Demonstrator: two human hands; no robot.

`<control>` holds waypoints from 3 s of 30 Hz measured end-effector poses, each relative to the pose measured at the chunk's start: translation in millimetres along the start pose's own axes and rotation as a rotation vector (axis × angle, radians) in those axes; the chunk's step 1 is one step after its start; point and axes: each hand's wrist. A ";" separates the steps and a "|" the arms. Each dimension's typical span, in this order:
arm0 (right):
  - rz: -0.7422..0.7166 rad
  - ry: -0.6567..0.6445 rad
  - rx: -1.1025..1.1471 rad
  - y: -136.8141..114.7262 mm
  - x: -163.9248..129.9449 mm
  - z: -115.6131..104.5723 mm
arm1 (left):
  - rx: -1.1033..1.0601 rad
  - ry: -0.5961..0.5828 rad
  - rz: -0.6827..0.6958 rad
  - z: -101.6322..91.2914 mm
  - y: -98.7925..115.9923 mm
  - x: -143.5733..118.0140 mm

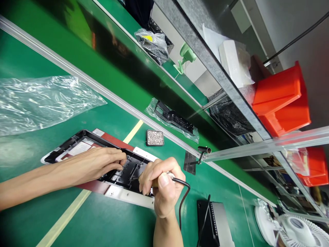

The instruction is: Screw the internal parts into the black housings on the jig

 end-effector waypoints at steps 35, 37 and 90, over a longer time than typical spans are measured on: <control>-0.126 0.360 -0.081 11.1 24.1 -4.5 | -0.014 -0.075 -0.045 1.8 -5.0 -3.0; -0.120 0.358 -0.065 11.2 24.0 -4.3 | -0.020 -0.072 -0.047 2.1 -5.4 -2.9; 0.040 0.184 -0.115 29.7 21.8 -8.6 | -0.065 -0.108 -0.103 -9.3 -8.2 -10.5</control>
Point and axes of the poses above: each hand's wrist, its own x-axis towards the middle knuckle, its own z-axis out of the palm, y = z × x, and after that the axes turned 2 degrees about -x, right-handed
